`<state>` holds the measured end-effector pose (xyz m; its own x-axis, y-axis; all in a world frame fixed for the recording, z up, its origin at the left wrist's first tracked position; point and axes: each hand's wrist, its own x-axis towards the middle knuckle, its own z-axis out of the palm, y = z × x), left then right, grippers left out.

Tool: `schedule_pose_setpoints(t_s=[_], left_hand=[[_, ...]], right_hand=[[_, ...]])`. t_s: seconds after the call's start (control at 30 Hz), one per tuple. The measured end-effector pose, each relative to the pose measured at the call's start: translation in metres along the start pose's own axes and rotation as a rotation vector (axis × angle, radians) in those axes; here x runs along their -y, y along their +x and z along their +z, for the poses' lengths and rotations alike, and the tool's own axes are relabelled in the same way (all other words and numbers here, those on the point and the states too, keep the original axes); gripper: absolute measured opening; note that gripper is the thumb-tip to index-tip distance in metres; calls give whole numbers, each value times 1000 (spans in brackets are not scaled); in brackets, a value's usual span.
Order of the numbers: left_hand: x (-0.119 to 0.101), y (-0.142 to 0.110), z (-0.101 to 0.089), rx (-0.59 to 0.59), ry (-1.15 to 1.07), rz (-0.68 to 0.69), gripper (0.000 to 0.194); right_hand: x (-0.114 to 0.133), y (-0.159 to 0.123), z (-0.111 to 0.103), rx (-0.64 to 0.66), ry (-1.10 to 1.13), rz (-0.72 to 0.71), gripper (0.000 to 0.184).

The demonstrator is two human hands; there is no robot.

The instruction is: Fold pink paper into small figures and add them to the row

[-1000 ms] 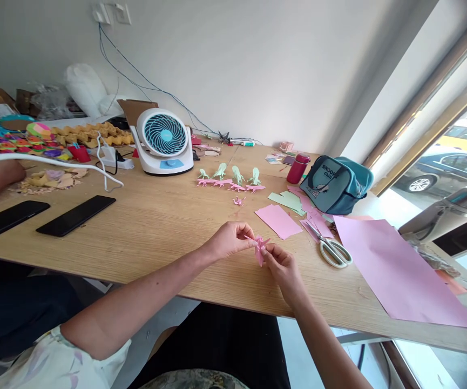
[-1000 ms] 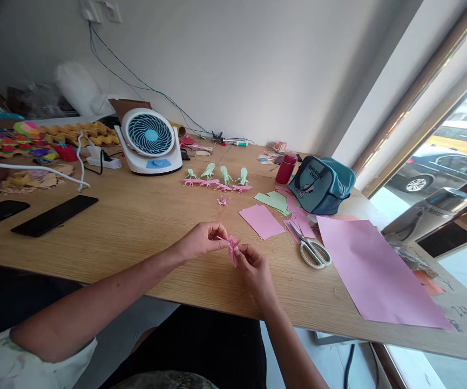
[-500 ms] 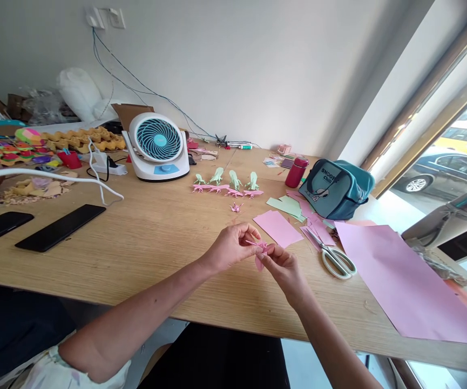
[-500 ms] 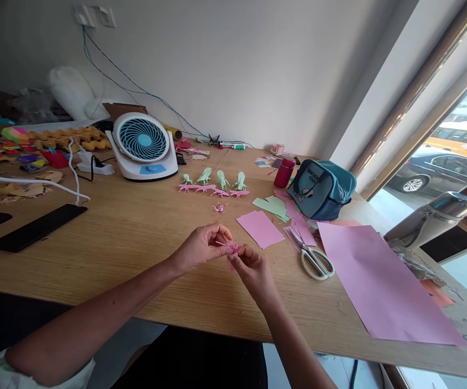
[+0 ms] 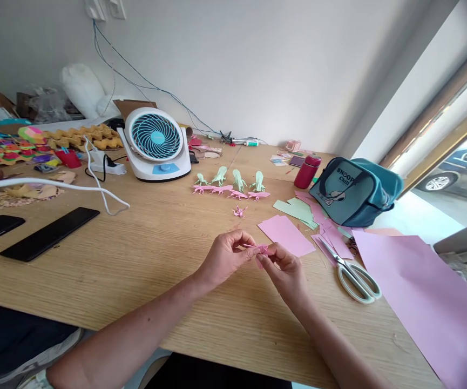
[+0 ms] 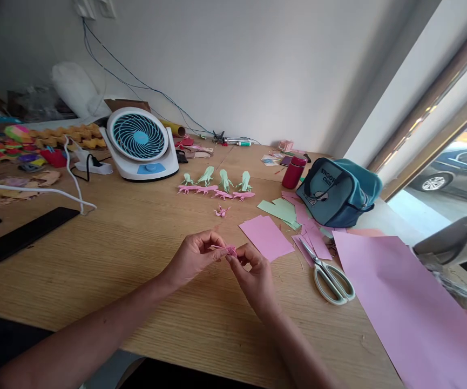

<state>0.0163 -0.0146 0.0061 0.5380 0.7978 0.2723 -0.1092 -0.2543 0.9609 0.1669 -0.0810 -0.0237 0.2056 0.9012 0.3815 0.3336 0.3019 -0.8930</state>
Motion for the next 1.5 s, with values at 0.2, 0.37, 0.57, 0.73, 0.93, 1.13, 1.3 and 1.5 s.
schedule_pose_setpoints(t_s=[0.2, 0.37, 0.57, 0.73, 0.93, 1.13, 1.3, 1.5], left_hand=[[4, -2, 4, 2, -22, -83, 24], [6, -6, 10, -7, 59, -86, 20], [3, -5, 14, -25, 22, -129, 21], [-3, -3, 13, 48, -176, -327, 28], [-3, -6, 10, 83, -248, -382, 31], [-3, -8, 14, -2, -244, -261, 26], [-3, -8, 13, -10, -259, -282, 26], [-2, -9, 10, -6, -211, -293, 34]], right_hand=[[-5, -1, -1, -28, -106, -86, 23], [-3, -3, -5, -25, -129, -100, 18], [-8, -7, -2, 54, 85, 32, 20], [-16, -9, 1, 107, 332, 85, 16], [-14, -8, 4, 134, 422, 118, 15], [-11, -5, 6, 162, 477, 120, 15], [-8, -4, 3, 165, 474, 132, 17], [-6, -6, 1, 201, 542, 170, 16]])
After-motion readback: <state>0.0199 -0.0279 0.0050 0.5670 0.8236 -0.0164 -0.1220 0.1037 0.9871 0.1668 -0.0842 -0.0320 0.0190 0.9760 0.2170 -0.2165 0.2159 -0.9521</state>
